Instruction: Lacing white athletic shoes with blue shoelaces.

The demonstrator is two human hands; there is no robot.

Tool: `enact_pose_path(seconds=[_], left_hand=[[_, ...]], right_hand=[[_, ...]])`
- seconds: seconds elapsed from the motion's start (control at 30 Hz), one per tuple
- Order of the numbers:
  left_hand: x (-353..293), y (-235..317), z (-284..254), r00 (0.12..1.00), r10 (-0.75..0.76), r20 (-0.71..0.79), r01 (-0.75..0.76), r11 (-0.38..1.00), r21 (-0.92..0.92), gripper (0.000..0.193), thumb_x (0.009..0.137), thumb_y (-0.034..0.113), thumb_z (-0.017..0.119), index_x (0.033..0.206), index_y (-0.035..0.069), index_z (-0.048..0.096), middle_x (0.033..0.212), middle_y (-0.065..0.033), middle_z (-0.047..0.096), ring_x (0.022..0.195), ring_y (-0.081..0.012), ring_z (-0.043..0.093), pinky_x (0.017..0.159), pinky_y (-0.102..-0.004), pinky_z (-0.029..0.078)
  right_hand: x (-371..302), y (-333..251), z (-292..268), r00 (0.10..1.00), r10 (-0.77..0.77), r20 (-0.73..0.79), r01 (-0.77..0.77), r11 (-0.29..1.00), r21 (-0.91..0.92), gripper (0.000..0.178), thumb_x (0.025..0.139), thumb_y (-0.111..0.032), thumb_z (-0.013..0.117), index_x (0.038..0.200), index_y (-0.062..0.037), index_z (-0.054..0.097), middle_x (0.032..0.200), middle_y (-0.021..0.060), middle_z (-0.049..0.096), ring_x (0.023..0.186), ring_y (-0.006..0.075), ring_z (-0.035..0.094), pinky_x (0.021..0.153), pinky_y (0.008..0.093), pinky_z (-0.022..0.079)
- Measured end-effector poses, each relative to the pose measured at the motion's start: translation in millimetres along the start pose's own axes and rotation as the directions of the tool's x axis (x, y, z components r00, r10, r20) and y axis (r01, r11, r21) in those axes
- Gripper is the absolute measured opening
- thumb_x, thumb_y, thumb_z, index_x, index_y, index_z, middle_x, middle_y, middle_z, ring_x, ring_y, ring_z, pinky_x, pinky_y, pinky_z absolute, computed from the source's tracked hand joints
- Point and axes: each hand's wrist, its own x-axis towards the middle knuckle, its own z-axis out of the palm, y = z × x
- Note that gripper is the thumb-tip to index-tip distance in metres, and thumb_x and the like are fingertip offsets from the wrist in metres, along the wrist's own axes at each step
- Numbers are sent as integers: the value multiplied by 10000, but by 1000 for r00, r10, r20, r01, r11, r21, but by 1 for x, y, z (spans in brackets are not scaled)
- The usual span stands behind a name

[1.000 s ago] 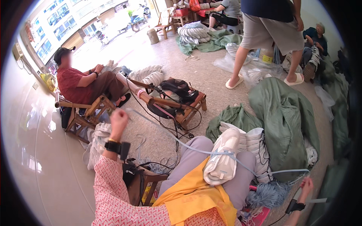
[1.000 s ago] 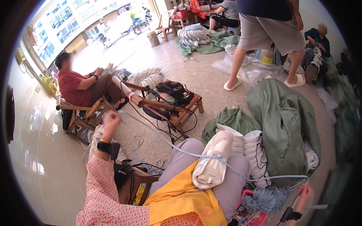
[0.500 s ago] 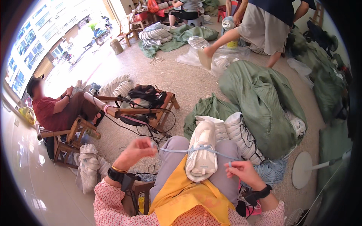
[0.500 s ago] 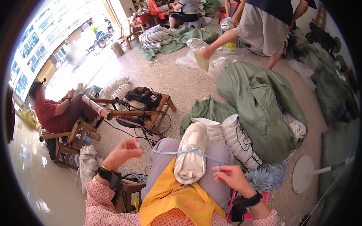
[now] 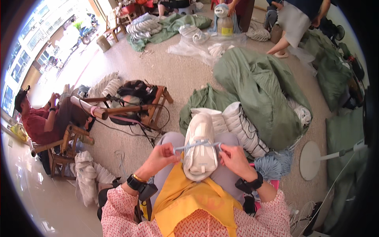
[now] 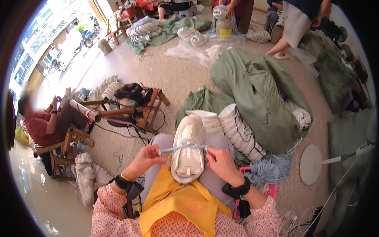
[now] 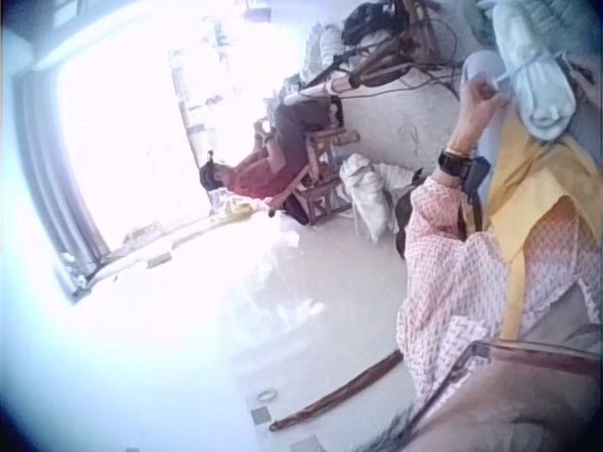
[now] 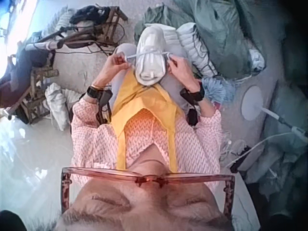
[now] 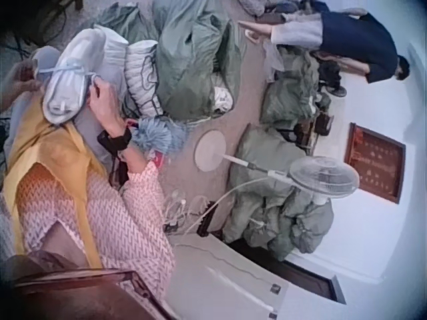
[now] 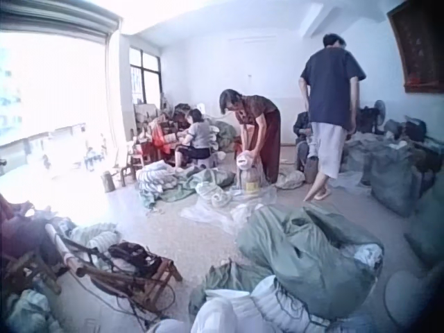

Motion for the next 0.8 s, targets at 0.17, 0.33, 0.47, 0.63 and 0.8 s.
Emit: enact_pose_path(seconds=[0.17,0.33,0.47,0.63,0.8], left_hand=[[14,8,11,999,-7,-45,8,1000,23,197,1000,-15,663,956,34,478,984,-111,724,919,-170,753,778,-270,623],[20,2,13,999,20,-39,-20,1000,-11,201,1006,19,679,956,49,487,1026,-112,739,919,-150,741,812,-269,614],[23,-4,16,1000,7,-18,-7,1000,-26,216,997,18,688,949,51,480,1021,-115,746,900,-137,732,784,-265,606],[31,-8,18,993,68,-93,-58,993,100,207,1000,-8,660,981,30,457,958,-111,736,872,-146,742,766,-271,619],[41,4,26,984,93,-150,-89,996,32,203,1010,-26,641,986,44,452,960,-129,737,903,-146,742,771,-251,621]], right_hand=[[18,0,1,996,-70,-57,69,997,-25,150,983,-5,592,1119,36,643,734,143,705,651,206,737,581,339,565],[30,3,5,985,-56,-165,97,964,248,418,1019,30,566,1436,7,580,864,91,725,702,123,718,660,257,609],[28,9,8,994,-10,-108,40,958,284,343,1028,-6,586,1365,26,643,881,66,715,724,101,690,666,256,597],[29,7,11,997,13,-72,5,970,242,241,1034,-41,602,1221,38,732,901,38,704,715,76,649,656,238,565],[35,8,11,990,-39,-138,58,989,137,228,1007,-24,607,1175,25,754,820,77,703,647,107,664,587,263,539]])
